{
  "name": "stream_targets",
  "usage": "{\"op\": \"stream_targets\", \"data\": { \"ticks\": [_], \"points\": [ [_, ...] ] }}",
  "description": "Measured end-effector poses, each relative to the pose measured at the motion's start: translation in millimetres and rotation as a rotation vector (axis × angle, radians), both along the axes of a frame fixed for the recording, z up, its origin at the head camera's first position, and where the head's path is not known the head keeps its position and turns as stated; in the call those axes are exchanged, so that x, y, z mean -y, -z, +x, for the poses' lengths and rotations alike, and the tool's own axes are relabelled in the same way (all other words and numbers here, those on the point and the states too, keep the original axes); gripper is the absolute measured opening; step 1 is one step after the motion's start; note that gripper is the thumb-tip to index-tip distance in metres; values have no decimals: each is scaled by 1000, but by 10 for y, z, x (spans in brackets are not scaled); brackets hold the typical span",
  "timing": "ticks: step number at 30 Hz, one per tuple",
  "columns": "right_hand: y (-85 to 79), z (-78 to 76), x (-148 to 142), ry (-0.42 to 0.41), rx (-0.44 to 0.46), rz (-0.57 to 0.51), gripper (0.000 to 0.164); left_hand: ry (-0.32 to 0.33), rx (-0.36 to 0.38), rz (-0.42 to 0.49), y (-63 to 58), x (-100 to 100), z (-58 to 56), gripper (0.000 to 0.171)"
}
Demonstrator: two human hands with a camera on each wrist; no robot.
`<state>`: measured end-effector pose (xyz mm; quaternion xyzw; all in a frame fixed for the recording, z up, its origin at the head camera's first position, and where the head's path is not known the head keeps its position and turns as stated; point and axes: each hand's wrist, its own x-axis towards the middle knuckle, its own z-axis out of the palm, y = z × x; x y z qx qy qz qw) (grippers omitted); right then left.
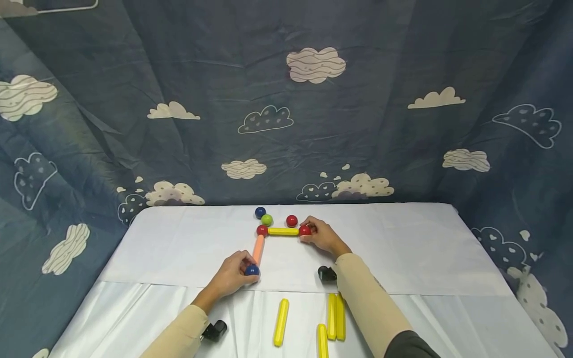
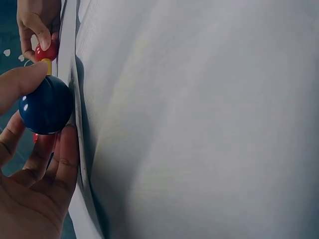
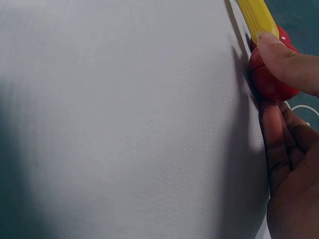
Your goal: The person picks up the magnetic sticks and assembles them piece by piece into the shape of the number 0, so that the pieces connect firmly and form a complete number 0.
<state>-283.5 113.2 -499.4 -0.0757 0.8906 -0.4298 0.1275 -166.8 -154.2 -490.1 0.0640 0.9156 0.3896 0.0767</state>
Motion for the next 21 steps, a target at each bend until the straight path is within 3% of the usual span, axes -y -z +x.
{"op": "stream_targets", "data": {
  "ticks": [6, 11, 15, 21],
  "points": [
    [-1, 14, 6, 16, -12, -5, 32, 20, -8, 16, -8, 24, 8, 36],
    [20, 34, 29, 1, -10, -2, 32, -14, -34, -36, -64, 39, 89, 38],
    [31, 41, 29, 5, -5, -1, 32, -1, -115, -69, -121, 4, 199, 35],
    [34, 31, 9, 11, -20, -18, 32, 94, -246, -91, -197, -81, 309, 33]
  ]
}}
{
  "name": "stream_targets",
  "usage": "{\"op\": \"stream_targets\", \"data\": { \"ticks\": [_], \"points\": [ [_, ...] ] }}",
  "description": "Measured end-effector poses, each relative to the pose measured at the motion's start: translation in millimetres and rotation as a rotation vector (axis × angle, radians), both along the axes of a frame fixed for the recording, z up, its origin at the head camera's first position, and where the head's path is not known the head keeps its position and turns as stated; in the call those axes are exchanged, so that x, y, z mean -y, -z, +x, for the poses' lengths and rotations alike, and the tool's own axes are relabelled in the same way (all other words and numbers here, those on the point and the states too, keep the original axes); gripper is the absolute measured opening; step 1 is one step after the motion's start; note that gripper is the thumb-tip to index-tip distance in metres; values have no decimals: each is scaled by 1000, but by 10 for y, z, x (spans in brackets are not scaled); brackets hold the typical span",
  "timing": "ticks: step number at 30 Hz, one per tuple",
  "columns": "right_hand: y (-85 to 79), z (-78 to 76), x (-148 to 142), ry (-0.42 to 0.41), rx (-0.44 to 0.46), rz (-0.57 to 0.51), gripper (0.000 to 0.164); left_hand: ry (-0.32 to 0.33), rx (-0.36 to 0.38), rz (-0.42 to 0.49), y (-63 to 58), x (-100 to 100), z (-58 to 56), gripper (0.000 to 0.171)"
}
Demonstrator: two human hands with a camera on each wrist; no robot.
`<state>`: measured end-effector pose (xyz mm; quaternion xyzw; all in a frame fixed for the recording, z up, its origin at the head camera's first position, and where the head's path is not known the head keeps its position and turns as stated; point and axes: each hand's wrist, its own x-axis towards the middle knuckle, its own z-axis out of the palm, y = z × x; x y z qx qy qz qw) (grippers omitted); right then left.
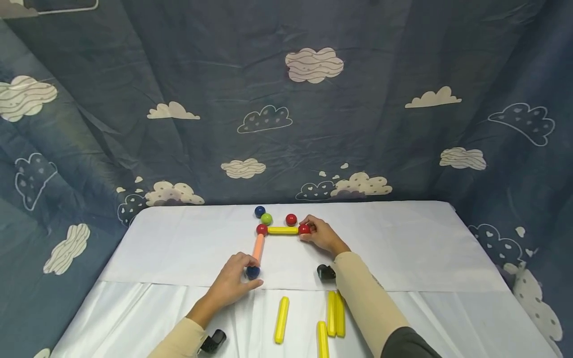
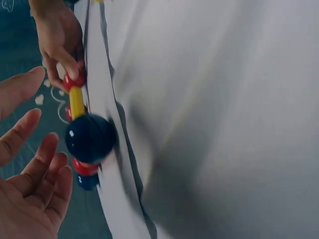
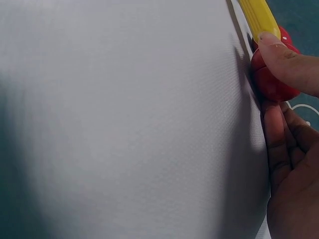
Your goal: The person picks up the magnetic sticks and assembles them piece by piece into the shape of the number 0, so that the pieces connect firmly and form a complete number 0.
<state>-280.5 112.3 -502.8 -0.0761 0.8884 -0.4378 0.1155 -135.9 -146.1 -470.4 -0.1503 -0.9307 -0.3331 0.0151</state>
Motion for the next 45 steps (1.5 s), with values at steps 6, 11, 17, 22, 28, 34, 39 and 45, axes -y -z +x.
{"op": "stream_targets", "data": {
  "ticks": [6, 11, 17, 22, 28, 34, 39, 45],
  "points": [
    [-23, -34, -24, 0, 1, 5, 33, 102, 70, 4, -69, -119, 49, 35],
    [-45, -31, -20, 14, -8, 5, 33, 209, 171, 26, -85, -252, 132, 35],
    [-22, 17, 10, -4, 8, 9, 32, 224, 278, 47, 6, -389, 302, 40],
    [-25, 19, 20, -7, -21, 5, 31, 142, 257, 12, 81, -483, 379, 44],
    [-22, -4, 0, -8, -25, -3, 31, 77, 269, 31, 114, -549, 396, 43],
    [-10, -5, 11, -13, -38, -20, 31, 99, 303, 100, 86, -516, 392, 36],
    [7, -26, -2, -27, -40, -6, 31, 83, 376, 182, 85, -503, 368, 33],
    [3, -19, -2, -15, -25, -1, 30, 21, 460, 263, 104, -459, 339, 33]
  ]
}}
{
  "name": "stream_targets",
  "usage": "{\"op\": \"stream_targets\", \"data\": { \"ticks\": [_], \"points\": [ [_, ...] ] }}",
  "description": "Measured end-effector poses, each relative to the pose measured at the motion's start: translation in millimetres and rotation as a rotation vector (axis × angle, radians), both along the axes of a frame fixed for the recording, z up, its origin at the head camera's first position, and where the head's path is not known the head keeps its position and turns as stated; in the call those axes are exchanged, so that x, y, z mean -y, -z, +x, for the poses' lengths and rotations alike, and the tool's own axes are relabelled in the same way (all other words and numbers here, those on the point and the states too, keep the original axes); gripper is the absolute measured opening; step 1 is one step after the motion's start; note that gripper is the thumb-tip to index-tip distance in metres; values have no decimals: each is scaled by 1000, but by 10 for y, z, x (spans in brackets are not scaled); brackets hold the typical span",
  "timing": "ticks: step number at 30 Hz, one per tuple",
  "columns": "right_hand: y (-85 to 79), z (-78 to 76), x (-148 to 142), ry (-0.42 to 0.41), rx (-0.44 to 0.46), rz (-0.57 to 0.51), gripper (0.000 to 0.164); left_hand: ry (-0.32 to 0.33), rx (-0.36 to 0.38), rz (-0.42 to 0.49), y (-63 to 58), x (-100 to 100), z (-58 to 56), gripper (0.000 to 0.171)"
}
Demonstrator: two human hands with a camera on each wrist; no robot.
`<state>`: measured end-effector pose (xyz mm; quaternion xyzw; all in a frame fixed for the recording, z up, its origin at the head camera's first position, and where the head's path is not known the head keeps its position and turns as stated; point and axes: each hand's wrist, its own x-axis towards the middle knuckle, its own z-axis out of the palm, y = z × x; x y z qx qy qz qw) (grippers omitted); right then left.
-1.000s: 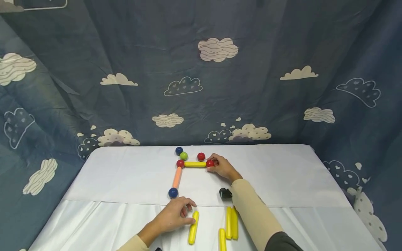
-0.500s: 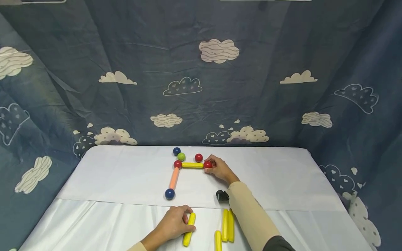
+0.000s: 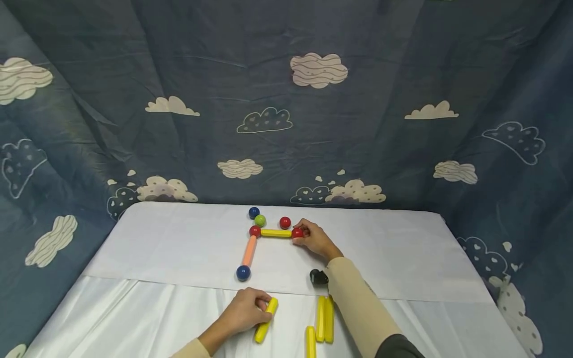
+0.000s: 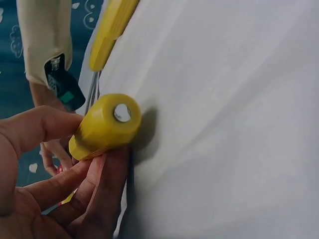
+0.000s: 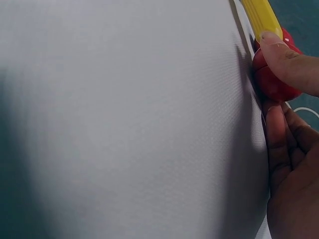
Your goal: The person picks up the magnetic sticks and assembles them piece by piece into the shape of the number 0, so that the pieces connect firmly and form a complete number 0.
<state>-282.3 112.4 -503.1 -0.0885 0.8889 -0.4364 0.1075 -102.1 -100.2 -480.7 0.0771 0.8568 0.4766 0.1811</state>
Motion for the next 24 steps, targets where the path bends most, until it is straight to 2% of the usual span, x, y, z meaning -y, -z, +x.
{"op": "stream_targets", "data": {
  "ticks": [5, 13, 24],
  "points": [
    [2, 3, 7, -10, 9, 0, 32, -81, 93, 68, -23, 74, 4, 30],
    [-1, 7, -28, -5, 5, 16, 32, -141, 132, 126, -57, 177, -2, 33],
    [-6, -1, -4, -16, -3, 10, 32, -274, 185, 144, -69, 445, -11, 42]
  ]
}}
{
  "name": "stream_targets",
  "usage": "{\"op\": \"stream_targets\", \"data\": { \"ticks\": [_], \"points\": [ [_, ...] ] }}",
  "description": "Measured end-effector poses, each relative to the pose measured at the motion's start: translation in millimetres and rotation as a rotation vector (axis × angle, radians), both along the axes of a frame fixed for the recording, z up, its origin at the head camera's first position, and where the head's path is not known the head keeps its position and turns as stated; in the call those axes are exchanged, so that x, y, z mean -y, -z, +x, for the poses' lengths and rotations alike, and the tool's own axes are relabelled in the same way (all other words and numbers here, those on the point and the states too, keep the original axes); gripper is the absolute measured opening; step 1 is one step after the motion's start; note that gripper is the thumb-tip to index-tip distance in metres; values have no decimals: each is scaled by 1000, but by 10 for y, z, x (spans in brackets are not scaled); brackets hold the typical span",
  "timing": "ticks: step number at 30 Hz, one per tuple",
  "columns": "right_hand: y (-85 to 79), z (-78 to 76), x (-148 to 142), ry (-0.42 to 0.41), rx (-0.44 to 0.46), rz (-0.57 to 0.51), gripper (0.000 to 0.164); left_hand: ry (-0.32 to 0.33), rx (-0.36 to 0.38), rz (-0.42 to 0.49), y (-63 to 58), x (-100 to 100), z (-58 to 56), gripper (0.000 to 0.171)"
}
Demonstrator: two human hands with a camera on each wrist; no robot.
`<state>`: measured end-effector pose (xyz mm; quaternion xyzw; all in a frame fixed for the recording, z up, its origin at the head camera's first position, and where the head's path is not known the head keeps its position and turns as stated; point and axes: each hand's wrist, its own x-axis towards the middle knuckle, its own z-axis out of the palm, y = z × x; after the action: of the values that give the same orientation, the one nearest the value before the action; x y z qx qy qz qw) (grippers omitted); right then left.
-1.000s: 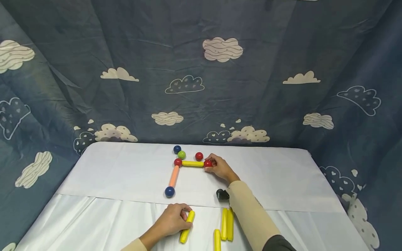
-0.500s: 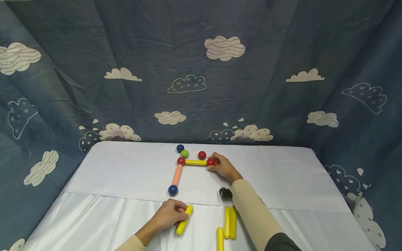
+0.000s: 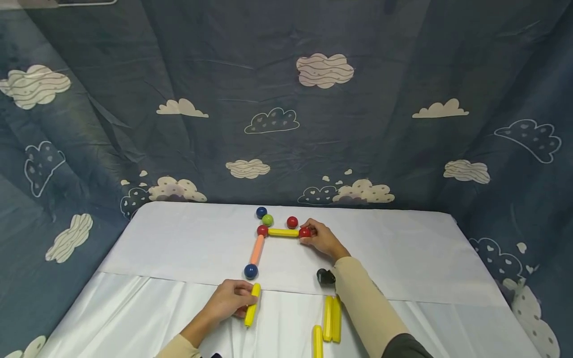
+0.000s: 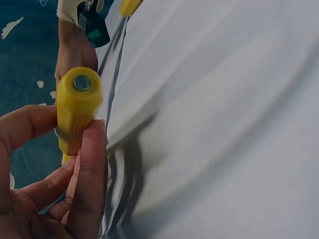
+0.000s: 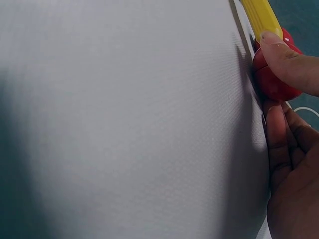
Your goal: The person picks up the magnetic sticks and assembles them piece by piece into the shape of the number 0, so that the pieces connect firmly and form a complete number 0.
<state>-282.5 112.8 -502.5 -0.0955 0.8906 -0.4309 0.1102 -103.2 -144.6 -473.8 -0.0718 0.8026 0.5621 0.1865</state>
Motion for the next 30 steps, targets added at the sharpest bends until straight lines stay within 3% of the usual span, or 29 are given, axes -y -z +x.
{"op": "stream_targets", "data": {
  "ticks": [12, 27, 30],
  "points": [
    [-8, 30, -22, 11, 13, -12, 32, -90, 24, -22, 54, 113, -77, 41],
    [8, 35, 9, 22, 13, -20, 32, -36, 26, -86, 39, 139, -146, 42],
    [-7, 49, -2, 26, 11, -28, 31, 3, 15, -103, 9, 156, -157, 42]
  ]
}}
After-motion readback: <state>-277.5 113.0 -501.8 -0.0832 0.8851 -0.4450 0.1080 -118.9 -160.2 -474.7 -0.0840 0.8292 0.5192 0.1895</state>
